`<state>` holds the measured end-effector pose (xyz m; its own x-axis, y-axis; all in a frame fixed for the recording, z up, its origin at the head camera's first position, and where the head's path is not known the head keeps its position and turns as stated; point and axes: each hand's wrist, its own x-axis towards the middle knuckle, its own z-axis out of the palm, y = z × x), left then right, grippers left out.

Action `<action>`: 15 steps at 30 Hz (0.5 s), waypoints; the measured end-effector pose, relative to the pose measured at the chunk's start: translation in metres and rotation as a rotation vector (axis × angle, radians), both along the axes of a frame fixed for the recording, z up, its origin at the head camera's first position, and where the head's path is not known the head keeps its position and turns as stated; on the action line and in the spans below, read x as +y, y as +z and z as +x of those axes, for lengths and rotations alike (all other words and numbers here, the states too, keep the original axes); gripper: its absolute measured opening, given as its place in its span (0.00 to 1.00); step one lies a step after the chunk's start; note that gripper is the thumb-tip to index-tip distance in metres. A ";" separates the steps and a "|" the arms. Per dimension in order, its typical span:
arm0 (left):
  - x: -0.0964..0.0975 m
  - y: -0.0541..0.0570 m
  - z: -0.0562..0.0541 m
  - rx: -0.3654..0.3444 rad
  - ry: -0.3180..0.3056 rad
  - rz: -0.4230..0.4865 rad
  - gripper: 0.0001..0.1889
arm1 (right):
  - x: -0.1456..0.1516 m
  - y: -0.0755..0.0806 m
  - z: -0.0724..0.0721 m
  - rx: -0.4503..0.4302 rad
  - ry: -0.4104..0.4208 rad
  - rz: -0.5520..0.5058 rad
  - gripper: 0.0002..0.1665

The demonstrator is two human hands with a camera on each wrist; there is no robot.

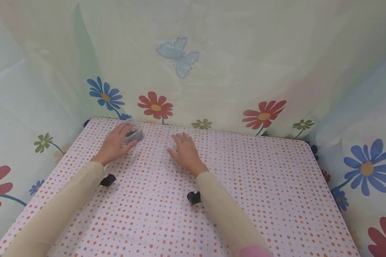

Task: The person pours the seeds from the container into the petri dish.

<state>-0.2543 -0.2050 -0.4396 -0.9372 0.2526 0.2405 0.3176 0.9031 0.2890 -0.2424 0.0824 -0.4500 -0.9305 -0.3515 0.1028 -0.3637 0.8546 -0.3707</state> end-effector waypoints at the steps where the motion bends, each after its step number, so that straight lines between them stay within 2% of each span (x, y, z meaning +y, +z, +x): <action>1: 0.000 0.000 -0.001 -0.001 0.004 0.000 0.34 | 0.000 0.000 -0.001 0.001 0.000 -0.004 0.36; 8: -0.004 0.000 -0.006 0.001 0.012 -0.006 0.35 | 0.000 -0.004 -0.003 0.005 0.000 -0.020 0.35; 15: -0.008 -0.002 -0.009 -0.042 0.027 0.021 0.37 | -0.001 -0.008 -0.005 0.014 -0.007 -0.031 0.34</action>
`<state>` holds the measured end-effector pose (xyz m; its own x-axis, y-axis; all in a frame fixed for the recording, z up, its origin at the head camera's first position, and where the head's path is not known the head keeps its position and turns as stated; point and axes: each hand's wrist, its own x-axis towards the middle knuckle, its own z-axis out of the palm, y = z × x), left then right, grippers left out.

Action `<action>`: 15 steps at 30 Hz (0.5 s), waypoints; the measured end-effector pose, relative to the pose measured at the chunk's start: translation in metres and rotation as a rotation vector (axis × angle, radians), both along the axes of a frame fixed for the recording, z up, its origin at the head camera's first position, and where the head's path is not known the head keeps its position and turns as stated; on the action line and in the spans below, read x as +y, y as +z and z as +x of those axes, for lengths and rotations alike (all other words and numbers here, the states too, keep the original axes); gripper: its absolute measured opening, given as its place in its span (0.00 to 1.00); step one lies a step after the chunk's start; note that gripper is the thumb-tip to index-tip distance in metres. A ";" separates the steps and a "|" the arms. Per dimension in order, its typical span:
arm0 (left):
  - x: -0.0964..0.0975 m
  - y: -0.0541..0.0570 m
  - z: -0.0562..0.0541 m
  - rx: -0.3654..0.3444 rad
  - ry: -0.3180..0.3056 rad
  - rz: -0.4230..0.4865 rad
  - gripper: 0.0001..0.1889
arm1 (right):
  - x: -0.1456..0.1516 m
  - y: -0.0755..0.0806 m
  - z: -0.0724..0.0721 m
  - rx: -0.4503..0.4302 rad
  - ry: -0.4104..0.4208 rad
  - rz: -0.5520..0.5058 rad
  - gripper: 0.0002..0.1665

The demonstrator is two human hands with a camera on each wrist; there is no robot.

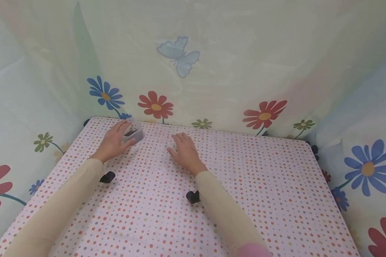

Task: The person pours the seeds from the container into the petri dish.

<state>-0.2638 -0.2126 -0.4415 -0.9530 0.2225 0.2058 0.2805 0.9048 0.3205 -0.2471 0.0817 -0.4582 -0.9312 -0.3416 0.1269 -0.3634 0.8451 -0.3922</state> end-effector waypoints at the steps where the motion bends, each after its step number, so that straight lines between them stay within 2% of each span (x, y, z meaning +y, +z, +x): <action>1: -0.001 -0.001 -0.001 -0.005 0.004 0.002 0.37 | 0.000 -0.001 -0.001 -0.003 -0.004 -0.002 0.34; 11: -0.005 -0.005 -0.005 -0.031 0.024 0.013 0.38 | 0.000 -0.003 -0.003 -0.015 -0.010 -0.022 0.33; 15: -0.007 -0.007 -0.009 -0.019 0.037 0.023 0.38 | 0.001 -0.006 -0.004 -0.013 -0.015 -0.028 0.33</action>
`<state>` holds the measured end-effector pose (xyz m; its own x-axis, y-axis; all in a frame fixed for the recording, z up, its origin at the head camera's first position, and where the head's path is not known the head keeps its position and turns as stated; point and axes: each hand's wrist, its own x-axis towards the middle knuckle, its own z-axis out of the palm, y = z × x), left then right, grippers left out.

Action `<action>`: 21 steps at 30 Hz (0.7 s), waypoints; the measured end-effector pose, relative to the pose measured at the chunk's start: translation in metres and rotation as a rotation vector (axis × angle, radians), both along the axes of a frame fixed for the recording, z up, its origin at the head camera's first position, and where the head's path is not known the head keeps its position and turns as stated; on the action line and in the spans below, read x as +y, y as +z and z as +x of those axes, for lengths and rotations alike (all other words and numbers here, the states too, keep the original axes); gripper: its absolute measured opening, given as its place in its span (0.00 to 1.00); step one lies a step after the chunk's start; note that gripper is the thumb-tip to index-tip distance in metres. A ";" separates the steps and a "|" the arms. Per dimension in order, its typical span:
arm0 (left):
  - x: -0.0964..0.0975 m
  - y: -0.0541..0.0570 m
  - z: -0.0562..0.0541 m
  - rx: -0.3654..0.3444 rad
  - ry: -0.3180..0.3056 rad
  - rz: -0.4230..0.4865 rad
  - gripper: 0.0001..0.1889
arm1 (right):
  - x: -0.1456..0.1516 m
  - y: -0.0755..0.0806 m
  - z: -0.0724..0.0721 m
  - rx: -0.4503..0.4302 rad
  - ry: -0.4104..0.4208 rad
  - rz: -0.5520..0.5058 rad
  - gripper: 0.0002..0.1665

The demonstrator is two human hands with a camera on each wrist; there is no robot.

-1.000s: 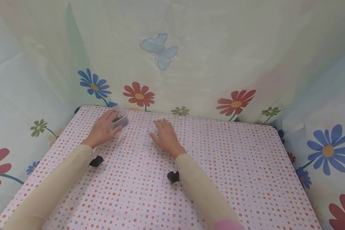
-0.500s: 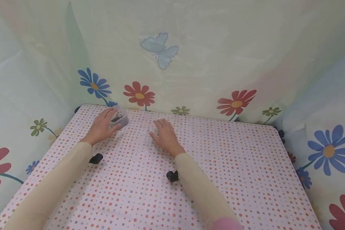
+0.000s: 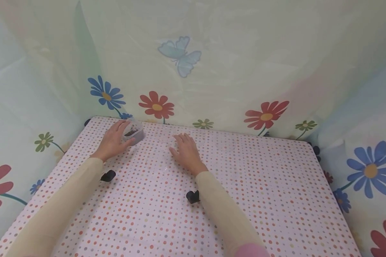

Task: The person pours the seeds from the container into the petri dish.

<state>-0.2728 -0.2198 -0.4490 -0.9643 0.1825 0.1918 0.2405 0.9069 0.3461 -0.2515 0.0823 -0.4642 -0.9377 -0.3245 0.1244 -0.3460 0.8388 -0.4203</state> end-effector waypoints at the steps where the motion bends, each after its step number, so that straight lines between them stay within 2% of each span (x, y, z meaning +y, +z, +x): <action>1: -0.001 -0.001 -0.001 0.004 0.002 0.002 0.38 | 0.000 -0.001 0.000 -0.003 -0.003 0.000 0.33; 6: -0.003 -0.004 -0.005 0.002 0.017 0.008 0.40 | 0.002 -0.006 -0.002 -0.028 -0.017 -0.006 0.33; 11: -0.003 -0.002 -0.006 -0.046 0.045 0.021 0.44 | 0.003 -0.008 -0.003 -0.034 -0.017 -0.006 0.33; 21: -0.008 -0.005 -0.015 -0.134 0.071 0.045 0.50 | 0.003 -0.009 -0.004 0.023 0.006 -0.044 0.31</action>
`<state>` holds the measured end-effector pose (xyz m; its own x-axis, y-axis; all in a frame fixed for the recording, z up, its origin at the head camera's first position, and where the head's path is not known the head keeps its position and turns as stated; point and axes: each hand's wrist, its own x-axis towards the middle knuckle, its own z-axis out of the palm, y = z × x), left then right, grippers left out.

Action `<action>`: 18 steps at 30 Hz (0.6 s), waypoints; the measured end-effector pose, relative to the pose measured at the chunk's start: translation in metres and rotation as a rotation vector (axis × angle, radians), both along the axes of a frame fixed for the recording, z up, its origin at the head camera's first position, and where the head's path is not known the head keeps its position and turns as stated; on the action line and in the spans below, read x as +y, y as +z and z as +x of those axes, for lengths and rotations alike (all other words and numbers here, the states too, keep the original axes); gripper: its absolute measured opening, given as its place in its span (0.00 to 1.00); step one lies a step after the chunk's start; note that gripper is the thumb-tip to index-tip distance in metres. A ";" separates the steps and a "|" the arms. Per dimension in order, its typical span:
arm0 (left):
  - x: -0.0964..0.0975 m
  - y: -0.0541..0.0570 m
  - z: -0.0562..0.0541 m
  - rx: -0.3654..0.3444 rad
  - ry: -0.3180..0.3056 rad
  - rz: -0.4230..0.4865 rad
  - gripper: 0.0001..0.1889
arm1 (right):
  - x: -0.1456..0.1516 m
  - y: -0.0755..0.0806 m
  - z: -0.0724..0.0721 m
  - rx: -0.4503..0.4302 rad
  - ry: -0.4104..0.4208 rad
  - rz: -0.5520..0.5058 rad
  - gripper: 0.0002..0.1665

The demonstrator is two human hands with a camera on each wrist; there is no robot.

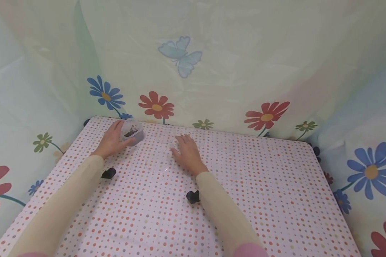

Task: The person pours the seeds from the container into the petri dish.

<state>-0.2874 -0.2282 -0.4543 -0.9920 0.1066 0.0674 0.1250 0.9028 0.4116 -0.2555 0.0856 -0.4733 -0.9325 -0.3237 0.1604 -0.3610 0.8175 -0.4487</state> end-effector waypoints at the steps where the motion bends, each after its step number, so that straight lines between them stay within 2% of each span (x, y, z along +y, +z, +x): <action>1: -0.001 -0.001 -0.001 -0.011 0.005 0.008 0.50 | 0.000 0.000 0.000 0.009 0.003 -0.004 0.31; 9: -0.004 -0.008 -0.006 -0.084 0.057 0.105 0.56 | -0.002 0.002 0.000 0.017 -0.002 -0.015 0.30; 18: -0.002 -0.010 -0.011 -0.110 0.069 0.155 0.58 | -0.004 0.002 -0.004 0.014 -0.010 -0.003 0.31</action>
<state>-0.2979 -0.2298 -0.4643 -0.9989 0.0351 -0.0315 0.0118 0.8326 0.5538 -0.2597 0.0818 -0.4716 -0.9333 -0.3137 0.1746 -0.3590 0.8199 -0.4461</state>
